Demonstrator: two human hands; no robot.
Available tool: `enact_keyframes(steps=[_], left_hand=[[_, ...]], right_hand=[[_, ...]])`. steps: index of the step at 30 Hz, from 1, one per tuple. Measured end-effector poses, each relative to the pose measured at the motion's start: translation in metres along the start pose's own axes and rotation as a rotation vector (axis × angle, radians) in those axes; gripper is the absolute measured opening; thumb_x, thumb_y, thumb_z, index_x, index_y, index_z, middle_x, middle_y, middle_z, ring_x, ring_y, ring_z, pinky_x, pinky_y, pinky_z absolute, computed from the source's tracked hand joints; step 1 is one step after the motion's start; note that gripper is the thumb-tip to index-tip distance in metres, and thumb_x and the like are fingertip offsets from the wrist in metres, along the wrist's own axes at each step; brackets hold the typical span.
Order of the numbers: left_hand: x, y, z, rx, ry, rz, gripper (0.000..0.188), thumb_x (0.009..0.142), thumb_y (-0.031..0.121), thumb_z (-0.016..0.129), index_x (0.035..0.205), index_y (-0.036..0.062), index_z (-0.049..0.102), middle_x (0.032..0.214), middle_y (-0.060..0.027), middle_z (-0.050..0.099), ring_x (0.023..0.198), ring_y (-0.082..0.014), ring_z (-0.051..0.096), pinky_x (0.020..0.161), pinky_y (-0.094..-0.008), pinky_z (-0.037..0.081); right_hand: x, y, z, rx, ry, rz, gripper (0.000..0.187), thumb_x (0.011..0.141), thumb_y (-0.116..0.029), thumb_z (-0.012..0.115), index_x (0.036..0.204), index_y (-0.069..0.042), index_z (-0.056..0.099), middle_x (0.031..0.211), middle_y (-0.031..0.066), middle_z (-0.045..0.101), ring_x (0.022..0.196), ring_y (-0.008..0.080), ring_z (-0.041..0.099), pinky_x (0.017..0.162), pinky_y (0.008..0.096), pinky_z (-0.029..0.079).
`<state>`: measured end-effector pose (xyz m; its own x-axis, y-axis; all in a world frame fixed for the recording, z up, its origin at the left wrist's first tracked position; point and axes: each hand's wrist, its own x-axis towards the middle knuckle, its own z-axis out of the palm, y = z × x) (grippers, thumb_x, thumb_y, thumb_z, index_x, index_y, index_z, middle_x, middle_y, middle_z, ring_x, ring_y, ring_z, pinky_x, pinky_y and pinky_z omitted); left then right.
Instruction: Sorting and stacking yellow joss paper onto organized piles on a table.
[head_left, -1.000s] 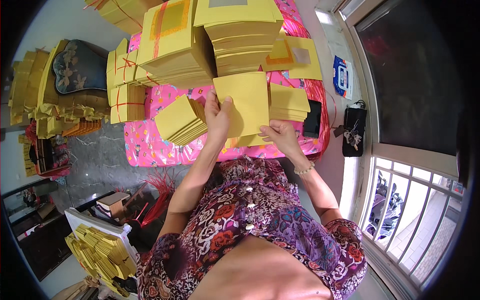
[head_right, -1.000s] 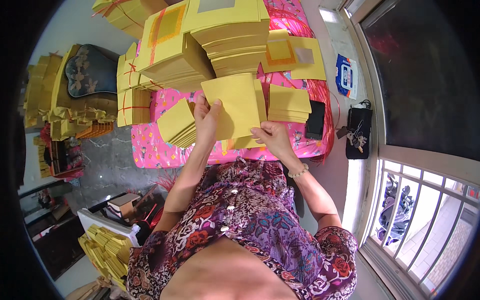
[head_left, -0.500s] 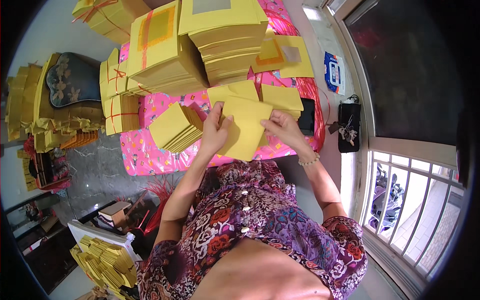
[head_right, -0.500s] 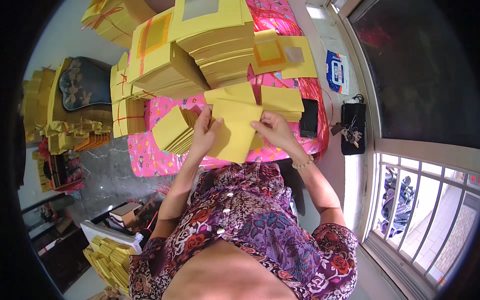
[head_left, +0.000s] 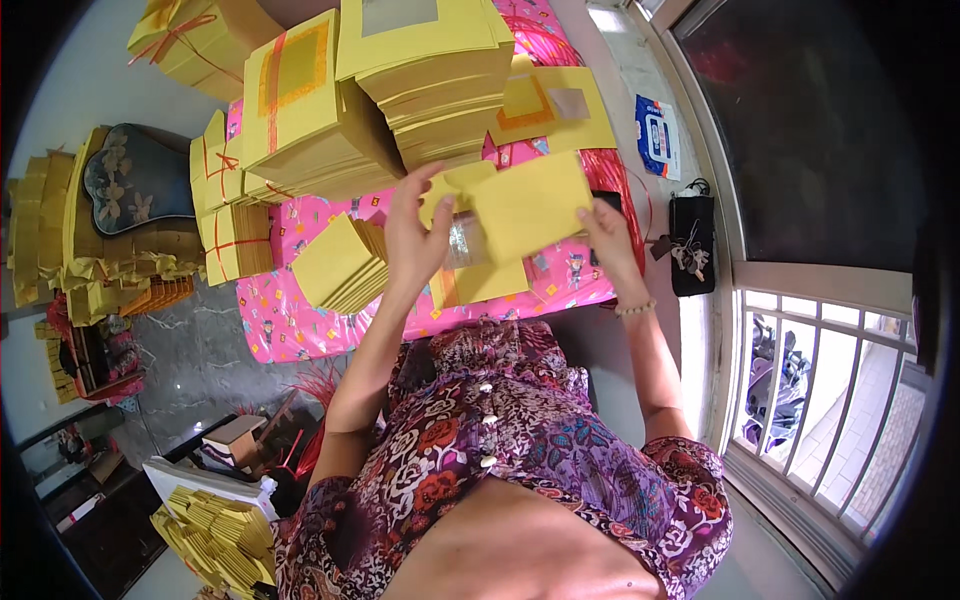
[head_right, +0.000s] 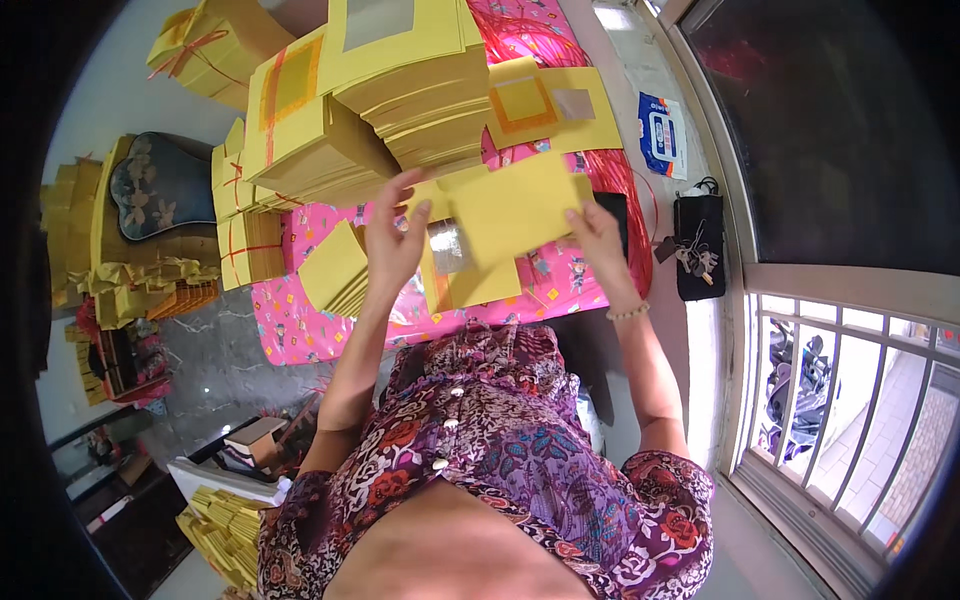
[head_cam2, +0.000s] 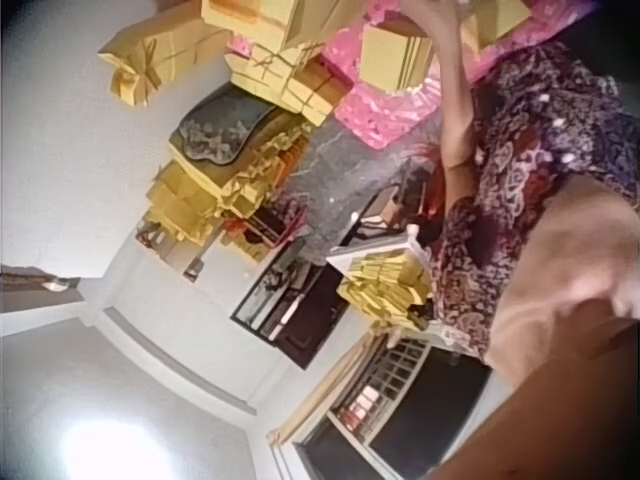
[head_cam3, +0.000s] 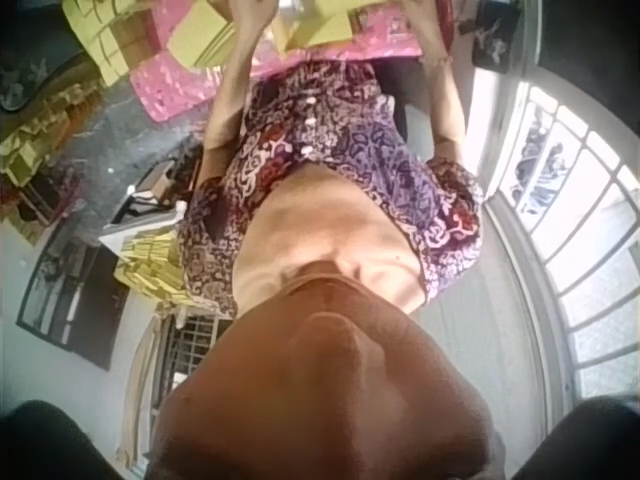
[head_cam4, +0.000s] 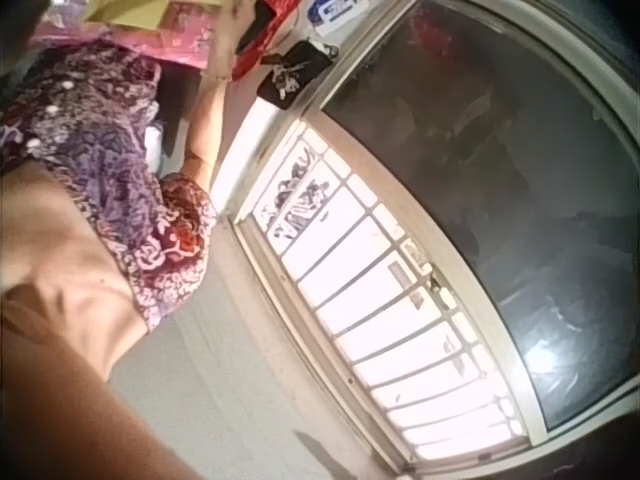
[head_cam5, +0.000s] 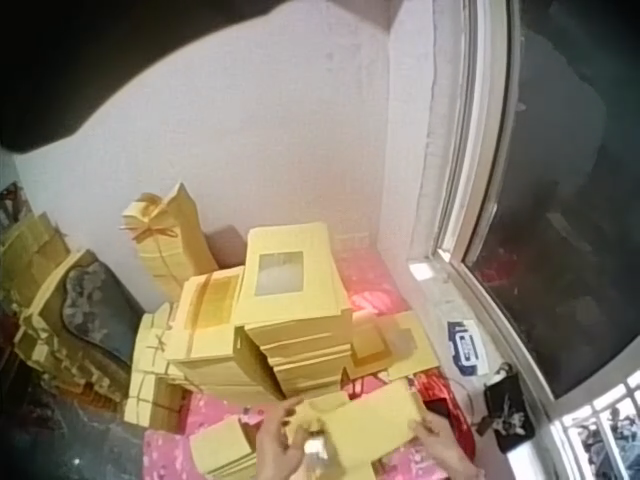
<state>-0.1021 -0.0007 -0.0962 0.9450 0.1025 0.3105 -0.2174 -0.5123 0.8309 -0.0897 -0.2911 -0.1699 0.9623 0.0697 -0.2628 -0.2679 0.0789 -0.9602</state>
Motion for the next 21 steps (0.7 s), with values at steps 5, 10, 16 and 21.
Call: enact_keyframes(steps=[5,10,16,21], left_hand=[[-0.025,-0.027,0.001,-0.203,-0.081,-0.2,0.032,0.086,0.008,0.06,0.117,0.0053,0.056,0.11,-0.0113,0.06,0.095,-0.0203,0.059,0.078,-0.0328,0.05],[-0.055,-0.037,0.007,-0.282,-0.22,-0.259,0.03,0.086,0.005,0.058,0.116,0.0031,0.056,0.106,-0.009,0.062,0.085,-0.0165,0.061,0.07,-0.0285,0.051],[-0.065,-0.039,0.009,-0.27,-0.253,-0.305,0.03,0.086,0.002,0.056,0.116,0.0027,0.055,0.106,-0.0103,0.062,0.082,-0.0153,0.061,0.066,-0.0282,0.05],[-0.078,-0.048,0.008,-0.174,-0.297,-0.331,0.028,0.088,0.004,0.055,0.116,0.003,0.055,0.109,-0.0106,0.061,0.086,-0.0147,0.061,0.068,-0.0274,0.05]], right_hand=[[0.051,0.043,-0.044,0.005,0.234,0.087,0.021,0.096,-0.015,0.052,0.107,0.002,0.058,0.094,0.0079,0.065,0.074,0.0136,0.064,0.064,0.0263,0.057],[0.07,0.076,-0.05,-0.065,0.319,0.189,0.023,0.095,-0.016,0.053,0.108,0.004,0.057,0.094,0.0107,0.065,0.074,0.0156,0.065,0.064,0.025,0.056],[0.061,0.091,-0.041,-1.124,0.501,-0.06,0.026,0.086,-0.021,0.063,0.1,0.001,0.056,0.089,0.0195,0.06,0.083,0.0367,0.064,0.07,0.0445,0.052],[0.048,0.069,-0.022,-1.221,0.592,-0.361,0.024,0.078,-0.013,0.066,0.099,-0.004,0.059,0.098,0.015,0.055,0.085,0.0357,0.058,0.074,0.0467,0.048]])
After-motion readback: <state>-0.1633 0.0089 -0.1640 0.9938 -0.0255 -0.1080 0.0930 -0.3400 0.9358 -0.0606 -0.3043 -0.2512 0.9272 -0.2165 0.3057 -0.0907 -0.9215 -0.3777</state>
